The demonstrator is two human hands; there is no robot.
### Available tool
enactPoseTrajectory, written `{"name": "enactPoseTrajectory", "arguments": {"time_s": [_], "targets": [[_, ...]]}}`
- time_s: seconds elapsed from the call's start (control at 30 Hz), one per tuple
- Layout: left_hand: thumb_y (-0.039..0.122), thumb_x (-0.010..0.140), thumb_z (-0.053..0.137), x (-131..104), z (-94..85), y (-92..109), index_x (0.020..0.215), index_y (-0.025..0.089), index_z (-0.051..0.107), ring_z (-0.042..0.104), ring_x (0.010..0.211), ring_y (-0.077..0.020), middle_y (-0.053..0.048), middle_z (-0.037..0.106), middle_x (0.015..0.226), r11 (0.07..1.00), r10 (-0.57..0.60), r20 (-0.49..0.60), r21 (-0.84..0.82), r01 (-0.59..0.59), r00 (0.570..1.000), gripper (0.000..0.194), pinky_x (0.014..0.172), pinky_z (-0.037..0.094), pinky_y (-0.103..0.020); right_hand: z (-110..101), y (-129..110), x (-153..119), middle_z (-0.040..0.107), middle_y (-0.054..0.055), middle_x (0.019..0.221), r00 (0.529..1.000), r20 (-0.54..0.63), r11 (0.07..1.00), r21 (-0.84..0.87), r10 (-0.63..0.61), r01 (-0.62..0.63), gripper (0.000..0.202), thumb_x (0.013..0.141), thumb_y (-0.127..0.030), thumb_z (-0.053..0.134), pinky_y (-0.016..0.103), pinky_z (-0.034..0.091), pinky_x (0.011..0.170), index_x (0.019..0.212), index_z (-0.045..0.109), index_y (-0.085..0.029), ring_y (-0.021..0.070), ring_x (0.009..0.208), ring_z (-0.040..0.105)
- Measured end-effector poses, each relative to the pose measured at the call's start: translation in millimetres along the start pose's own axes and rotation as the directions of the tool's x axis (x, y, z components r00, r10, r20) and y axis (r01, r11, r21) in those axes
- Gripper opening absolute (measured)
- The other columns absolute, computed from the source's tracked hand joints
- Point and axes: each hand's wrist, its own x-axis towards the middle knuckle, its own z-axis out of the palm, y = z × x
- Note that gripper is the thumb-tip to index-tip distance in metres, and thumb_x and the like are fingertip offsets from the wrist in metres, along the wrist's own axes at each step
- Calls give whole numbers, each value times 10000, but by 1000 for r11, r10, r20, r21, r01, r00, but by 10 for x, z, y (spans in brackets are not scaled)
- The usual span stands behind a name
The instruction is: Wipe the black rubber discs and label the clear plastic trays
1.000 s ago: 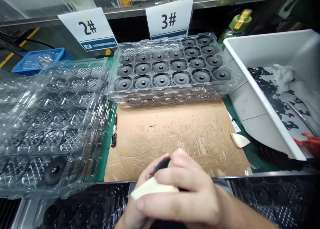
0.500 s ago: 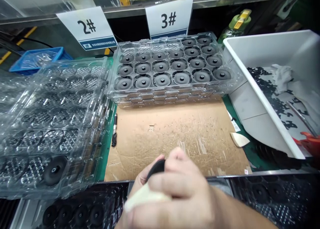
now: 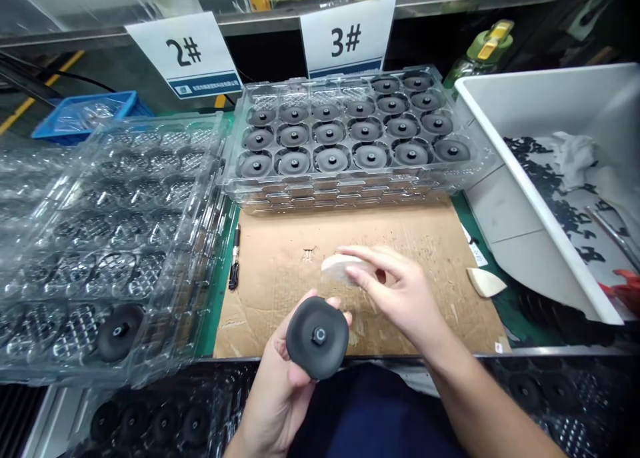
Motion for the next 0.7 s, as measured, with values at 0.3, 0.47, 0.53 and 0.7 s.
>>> {"name": "enactPoseTrajectory", "arguments": {"time_s": [0.3, 0.47, 0.53, 0.7], "targets": [[373, 426, 809, 46, -77, -5, 1121, 288, 580, 596, 984, -237, -46, 611, 1147, 999, 0, 12, -46, 1, 1000, 737, 913, 428, -299, 235, 506, -392, 661, 51, 862, 988, 134, 974, -222, 77, -45, 288, 850, -184, 454, 354, 461, 713, 1102, 592, -203, 174, 784, 588], [345, 487, 799, 54, -10, 2, 1092, 260, 599, 591, 997, -229, -46, 634, 1105, 999, 20, 70, -48, -17, 997, 643, 883, 448, -270, 18, -160, -275, 599, 68, 1072, 991, -136, 999, -45, 4, -10, 372, 830, -171, 506, 320, 469, 722, 1198, 504, -229, 173, 879, 566], [335, 573, 765, 38, -17, 11, 1085, 249, 605, 581, 1013, -224, -42, 643, 1078, 999, 10, 81, -48, -7, 997, 544, 894, 440, -274, -2, -420, -279, 628, 72, 979, 976, -94, 980, -35, -197, 194, 404, 812, -127, 509, 333, 461, 741, 1211, 486, -191, 175, 830, 565], [294, 592, 763, 35, -92, 4, 1043, 283, 623, 602, 971, -199, -2, 648, 1058, 998, 12, 52, -61, -8, 999, 472, 886, 454, -287, 51, -612, -215, 628, 47, 772, 929, 260, 962, -3, -262, 272, 234, 823, -103, 460, 283, 459, 661, 1018, 588, -126, 145, 682, 547]]}}
